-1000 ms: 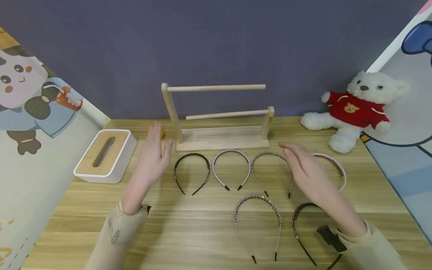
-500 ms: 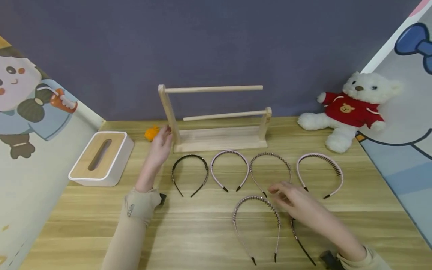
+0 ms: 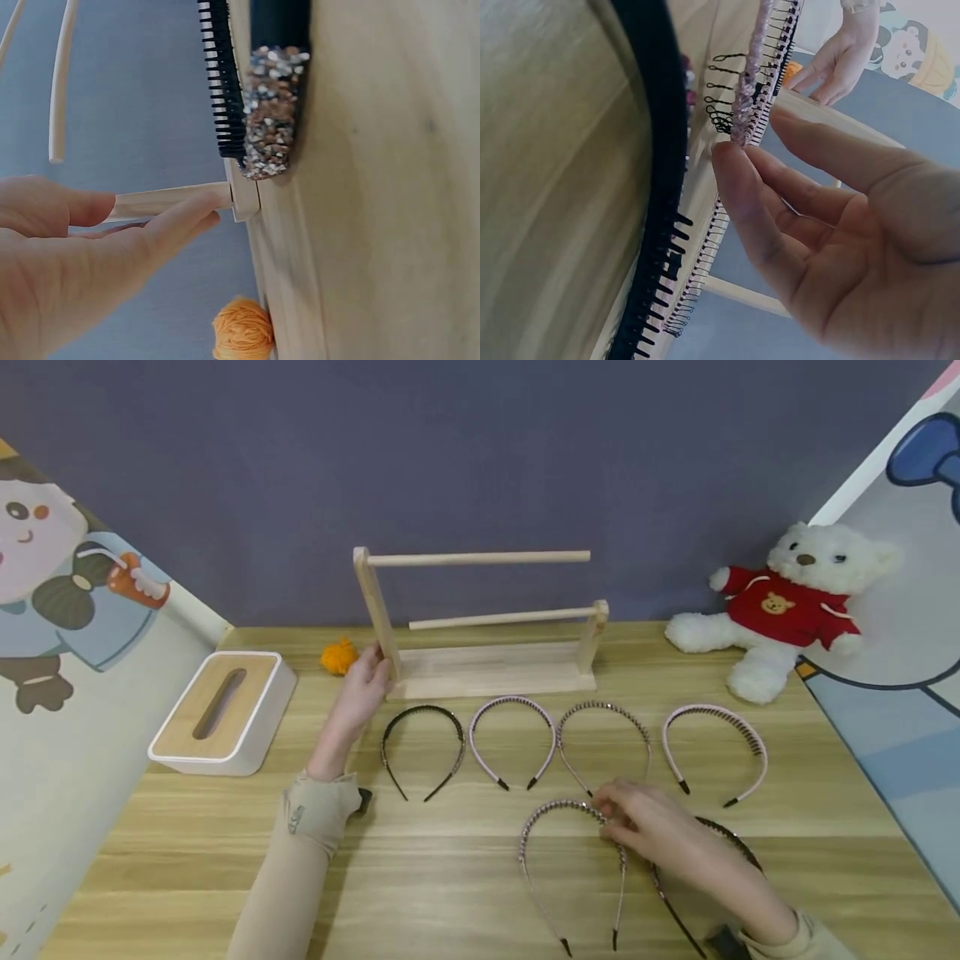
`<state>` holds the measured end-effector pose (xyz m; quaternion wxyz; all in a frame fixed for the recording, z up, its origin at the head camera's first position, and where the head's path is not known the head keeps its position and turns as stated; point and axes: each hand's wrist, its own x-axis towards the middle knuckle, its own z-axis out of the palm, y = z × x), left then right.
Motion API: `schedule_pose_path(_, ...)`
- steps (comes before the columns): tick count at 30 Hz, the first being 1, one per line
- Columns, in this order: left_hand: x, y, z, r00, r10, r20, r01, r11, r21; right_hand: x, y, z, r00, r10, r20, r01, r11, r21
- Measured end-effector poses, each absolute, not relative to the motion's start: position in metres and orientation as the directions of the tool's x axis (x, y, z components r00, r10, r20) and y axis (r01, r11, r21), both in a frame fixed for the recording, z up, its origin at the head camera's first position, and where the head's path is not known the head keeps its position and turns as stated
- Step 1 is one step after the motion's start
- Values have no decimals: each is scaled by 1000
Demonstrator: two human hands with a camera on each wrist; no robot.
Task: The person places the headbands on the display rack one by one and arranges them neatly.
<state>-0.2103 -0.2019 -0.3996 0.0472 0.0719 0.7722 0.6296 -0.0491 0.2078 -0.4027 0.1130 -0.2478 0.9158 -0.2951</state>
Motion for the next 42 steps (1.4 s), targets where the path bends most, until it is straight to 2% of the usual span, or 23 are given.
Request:
schedule_pose_path(6,-209,-203,-401,-986,165,-4,34,230,973,-49,205,-407,-850,-522,-67,-394,717,-575)
schedule_pose_path(13,-212,-201,-401,-988,148,33,78,308,948,-50,202,-410,-858,-512,-48,-417,748,-516)
schedule_pose_path(19,-214,-199,-401,-991,124,50,91,353,931,-49,203,-409,-859,-510,-44,-418,748,-516)
schedule_pose_path(25,-214,-199,-401,-993,107,39,77,372,925,-49,204,-404,-860,-505,-77,-382,735,-560)
schedule_pose_path(34,-214,-200,-401,-993,105,48,85,388,918,-50,210,-391,-837,-523,-160,-278,659,-699)
schedule_pose_path(37,-213,-200,-401,-994,101,47,84,397,914,-50,214,-385,-833,-535,-142,-264,611,-746)
schedule_pose_path(42,-213,-199,-401,-994,97,42,78,401,913,-48,220,-371,-858,-510,-67,-299,599,-743)
